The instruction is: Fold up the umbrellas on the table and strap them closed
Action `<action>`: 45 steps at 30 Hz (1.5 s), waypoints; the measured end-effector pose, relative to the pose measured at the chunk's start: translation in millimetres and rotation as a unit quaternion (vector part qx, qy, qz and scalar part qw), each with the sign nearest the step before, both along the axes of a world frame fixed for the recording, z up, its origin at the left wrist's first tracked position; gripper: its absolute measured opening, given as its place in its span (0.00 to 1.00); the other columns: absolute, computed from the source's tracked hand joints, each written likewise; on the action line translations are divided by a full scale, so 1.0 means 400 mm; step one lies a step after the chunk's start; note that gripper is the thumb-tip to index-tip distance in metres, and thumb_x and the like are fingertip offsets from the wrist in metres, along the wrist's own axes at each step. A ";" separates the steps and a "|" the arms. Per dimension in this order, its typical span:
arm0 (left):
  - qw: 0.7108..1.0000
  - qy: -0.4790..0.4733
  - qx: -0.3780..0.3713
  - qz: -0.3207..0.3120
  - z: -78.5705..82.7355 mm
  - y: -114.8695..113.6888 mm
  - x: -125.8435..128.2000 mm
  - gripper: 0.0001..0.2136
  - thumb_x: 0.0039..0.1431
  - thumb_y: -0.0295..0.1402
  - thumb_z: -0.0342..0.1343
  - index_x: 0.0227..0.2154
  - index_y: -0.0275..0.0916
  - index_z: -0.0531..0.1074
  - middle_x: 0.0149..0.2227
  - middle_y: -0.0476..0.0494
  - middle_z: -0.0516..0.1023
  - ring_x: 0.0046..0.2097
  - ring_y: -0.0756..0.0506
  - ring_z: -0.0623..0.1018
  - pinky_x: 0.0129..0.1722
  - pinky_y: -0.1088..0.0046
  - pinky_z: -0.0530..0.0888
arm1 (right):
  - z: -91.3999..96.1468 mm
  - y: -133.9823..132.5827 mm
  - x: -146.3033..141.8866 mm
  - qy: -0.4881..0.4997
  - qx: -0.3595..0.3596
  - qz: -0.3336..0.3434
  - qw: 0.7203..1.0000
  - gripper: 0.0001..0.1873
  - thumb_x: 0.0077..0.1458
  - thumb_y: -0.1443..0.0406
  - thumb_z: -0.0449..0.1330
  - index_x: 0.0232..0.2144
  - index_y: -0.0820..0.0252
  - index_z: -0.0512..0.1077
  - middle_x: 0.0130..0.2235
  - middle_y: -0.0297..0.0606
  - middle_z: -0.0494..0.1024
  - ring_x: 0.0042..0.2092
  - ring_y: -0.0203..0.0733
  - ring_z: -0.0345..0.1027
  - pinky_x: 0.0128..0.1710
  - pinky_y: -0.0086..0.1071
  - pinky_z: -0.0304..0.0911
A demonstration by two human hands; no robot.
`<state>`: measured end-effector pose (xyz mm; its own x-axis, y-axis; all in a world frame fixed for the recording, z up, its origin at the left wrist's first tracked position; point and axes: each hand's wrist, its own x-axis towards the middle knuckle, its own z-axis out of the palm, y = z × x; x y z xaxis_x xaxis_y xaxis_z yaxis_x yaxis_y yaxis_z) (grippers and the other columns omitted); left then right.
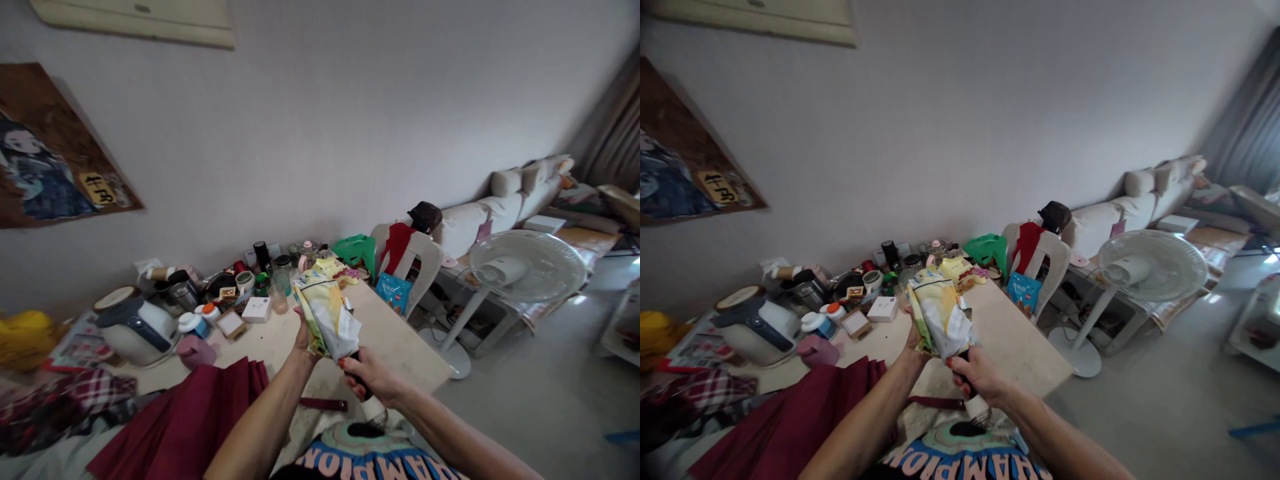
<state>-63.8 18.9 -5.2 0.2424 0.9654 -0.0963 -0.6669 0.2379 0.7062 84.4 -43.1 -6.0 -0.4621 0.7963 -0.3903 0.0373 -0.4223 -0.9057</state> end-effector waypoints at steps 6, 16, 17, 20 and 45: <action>0.997 -0.025 -0.033 0.068 0.026 -0.022 0.034 0.28 0.26 0.42 0.76 0.32 0.37 0.75 0.32 0.44 0.82 0.34 0.42 0.82 0.35 0.69 0.79 | -0.081 0.018 -0.011 -0.241 0.237 -0.098 0.936 0.10 0.46 0.60 0.59 0.30 0.57 0.64 0.25 0.36 0.71 0.26 0.39 0.64 0.28 0.33 0.58; 0.989 -0.098 -0.094 -0.064 -0.023 0.019 -0.011 0.15 0.39 0.36 0.70 0.27 0.32 0.75 0.24 0.44 0.81 0.21 0.46 0.77 0.21 0.73 0.75 | -0.060 0.040 0.040 0.216 -0.077 0.170 0.958 0.38 0.32 0.50 0.70 0.42 0.65 0.66 0.33 0.44 0.78 0.29 0.38 0.73 0.25 0.26 0.59; 0.989 -0.096 -0.091 -0.069 -0.026 0.022 -0.012 0.16 0.39 0.38 0.71 0.27 0.32 0.75 0.23 0.44 0.80 0.21 0.45 0.77 0.21 0.73 0.75 | -0.060 0.041 0.035 0.242 -0.088 0.177 0.950 0.38 0.32 0.49 0.69 0.42 0.65 0.66 0.30 0.41 0.77 0.25 0.36 0.70 0.21 0.24 0.57; 0.991 -0.094 -0.078 -0.048 -0.025 0.024 -0.003 0.20 0.32 0.38 0.74 0.27 0.33 0.76 0.24 0.46 0.81 0.25 0.47 0.79 0.27 0.74 0.77 | -0.055 0.034 0.008 0.206 -0.085 0.109 0.969 0.21 0.37 0.57 0.66 0.32 0.62 0.65 0.18 0.25 0.66 0.14 0.25 0.52 0.14 0.21 0.44; 0.997 -0.022 -0.027 -0.071 -0.007 0.001 0.000 0.25 0.27 0.38 0.75 0.31 0.33 0.76 0.29 0.44 0.80 0.31 0.46 0.78 0.38 0.69 0.76 | -0.036 0.019 -0.050 0.087 -0.044 0.007 0.995 0.15 0.39 0.61 0.59 0.31 0.56 0.60 0.15 0.21 0.62 0.13 0.27 0.51 0.13 0.22 0.48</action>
